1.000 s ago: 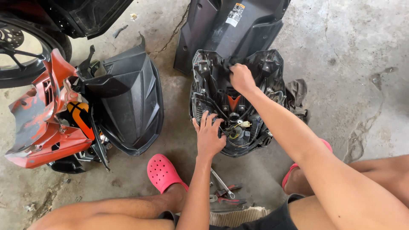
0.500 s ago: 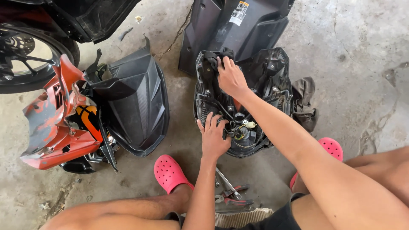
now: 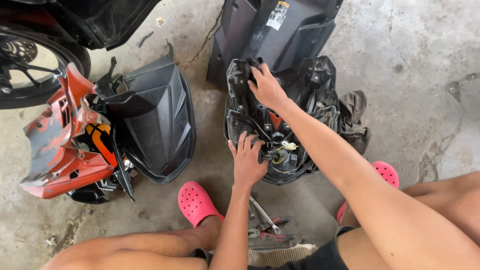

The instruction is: The person sits on the floor of a motorcycle repair shop in front of a disassembled scooter front panel. They wipe the handlebar area with a cloth, then fit and press a black rubber cover onto the handlebar assembly, adjusting it to seat properly.

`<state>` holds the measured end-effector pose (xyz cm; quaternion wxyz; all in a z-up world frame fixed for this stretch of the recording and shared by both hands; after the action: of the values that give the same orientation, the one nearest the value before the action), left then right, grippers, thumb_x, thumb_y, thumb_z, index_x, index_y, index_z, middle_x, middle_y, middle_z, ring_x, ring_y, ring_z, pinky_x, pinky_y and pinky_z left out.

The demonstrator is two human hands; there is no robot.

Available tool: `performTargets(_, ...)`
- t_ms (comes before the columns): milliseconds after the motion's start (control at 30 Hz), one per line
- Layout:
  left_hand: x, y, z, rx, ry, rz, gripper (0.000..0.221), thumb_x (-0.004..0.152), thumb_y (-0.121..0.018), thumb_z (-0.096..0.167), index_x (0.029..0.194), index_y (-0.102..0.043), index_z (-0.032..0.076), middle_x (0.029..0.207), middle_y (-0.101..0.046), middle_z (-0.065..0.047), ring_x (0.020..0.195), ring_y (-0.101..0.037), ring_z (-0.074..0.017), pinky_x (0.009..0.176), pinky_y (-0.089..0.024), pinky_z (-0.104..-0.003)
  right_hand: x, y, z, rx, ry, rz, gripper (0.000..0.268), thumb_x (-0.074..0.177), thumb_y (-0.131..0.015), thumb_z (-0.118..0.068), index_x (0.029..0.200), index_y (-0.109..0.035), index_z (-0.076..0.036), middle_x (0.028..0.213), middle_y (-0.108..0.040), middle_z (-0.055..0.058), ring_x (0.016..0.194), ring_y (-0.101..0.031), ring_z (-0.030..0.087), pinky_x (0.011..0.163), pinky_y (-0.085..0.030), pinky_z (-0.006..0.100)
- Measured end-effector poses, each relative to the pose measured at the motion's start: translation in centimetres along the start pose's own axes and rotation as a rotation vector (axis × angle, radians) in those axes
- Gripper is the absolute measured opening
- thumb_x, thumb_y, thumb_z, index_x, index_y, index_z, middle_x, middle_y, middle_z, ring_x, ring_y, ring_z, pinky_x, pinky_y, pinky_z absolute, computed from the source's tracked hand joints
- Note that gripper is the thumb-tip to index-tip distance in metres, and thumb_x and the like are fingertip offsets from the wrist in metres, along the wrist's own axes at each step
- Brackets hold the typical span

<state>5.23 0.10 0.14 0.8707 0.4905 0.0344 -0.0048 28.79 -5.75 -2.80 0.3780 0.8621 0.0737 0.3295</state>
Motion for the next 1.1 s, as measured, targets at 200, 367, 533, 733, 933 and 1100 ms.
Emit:
performTargets(200, -0.3, -0.2, -0.1, 0.019, -0.010, -0.026, 0.048, 0.075, -0.067, 0.012, 0.123, -0.064, 0.017, 0.142, -0.048, -0.010, 0.151, -0.026, -0.0387, 0.119, -0.006, -0.078, 2.2, 0.2, 0.0, 0.225, -0.320, 0.130, 0.021, 0.074, -0.078, -0.021, 0.095, -0.078, -0.017, 0.089, -0.068, 0.003, 0.082, -0.073, 0.031, 0.070, -0.060, 0.041)
performTargets(367, -0.2, 0.0, 0.1, 0.030, -0.003, -0.001, 0.047, 0.077, -0.070, 0.011, 0.123, -0.064, 0.017, 0.143, -0.049, -0.010, 0.151, -0.027, -0.0387, 0.120, -0.005, -0.079, 2.6, 0.6, -4.8, 0.141, 0.269, -0.032, 0.025, 0.083, -0.071, -0.011, 0.106, -0.072, -0.004, 0.114, -0.062, 0.016, 0.106, -0.064, 0.036, 0.095, -0.052, 0.041)
performTargets(533, -0.2, 0.2, 0.2, 0.025, -0.005, 0.002, 0.047, 0.076, -0.072, 0.010, 0.122, -0.064, 0.015, 0.142, -0.049, -0.011, 0.151, -0.027, -0.0399, 0.120, -0.005, -0.079, 0.3, -1.0, -4.2, -0.152, 0.267, -0.208, 0.020, 0.083, -0.072, -0.021, 0.087, -0.063, -0.003, 0.088, -0.059, 0.013, 0.095, -0.060, 0.031, 0.091, -0.052, 0.034)
performTargets(733, -0.1, 0.0, 0.3, 0.029, -0.018, 0.017, 0.046, 0.075, -0.072, 0.008, 0.121, -0.065, 0.015, 0.141, -0.050, -0.011, 0.150, -0.029, -0.0403, 0.120, -0.008, -0.080, 0.9, -0.5, -4.7, -0.054, -0.028, -0.173, 0.034, 0.087, -0.067, -0.013, 0.118, -0.061, -0.002, 0.117, -0.054, 0.015, 0.104, -0.063, 0.035, 0.085, -0.057, 0.041)
performTargets(933, 0.0, -0.3, -0.1, 0.001, 0.013, 0.010, 0.045, 0.075, -0.069, 0.010, 0.119, -0.064, 0.017, 0.141, -0.049, -0.009, 0.151, -0.028, -0.0386, 0.120, -0.006, -0.079, -0.2, 4.0, -9.4, -0.164, 0.473, -0.113, 0.015, 0.083, -0.063, -0.012, 0.072, -0.070, -0.004, 0.089, -0.067, 0.010, 0.108, -0.053, 0.032, 0.098, -0.042, 0.037)
performTargets(1100, 0.2, 0.1, 0.3, 0.005, 0.019, 0.002, 0.045, 0.074, -0.067, 0.009, 0.119, -0.065, 0.016, 0.140, -0.050, -0.009, 0.150, -0.028, -0.0384, 0.120, -0.005, -0.079, -1.0, 0.5, -5.5, -0.039, 0.188, -0.266, 0.022, 0.080, -0.073, -0.017, 0.096, -0.068, -0.003, 0.124, -0.055, 0.013, 0.111, -0.058, 0.032, 0.106, -0.046, 0.037)
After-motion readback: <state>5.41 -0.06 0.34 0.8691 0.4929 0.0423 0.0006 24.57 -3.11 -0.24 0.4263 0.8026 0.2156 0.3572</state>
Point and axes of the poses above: each hand's wrist, its own x-axis towards the middle knuckle, its own y-axis out of the back of the hand, z = x × y, the point moved 5 cm from there along x, towards the middle knuckle
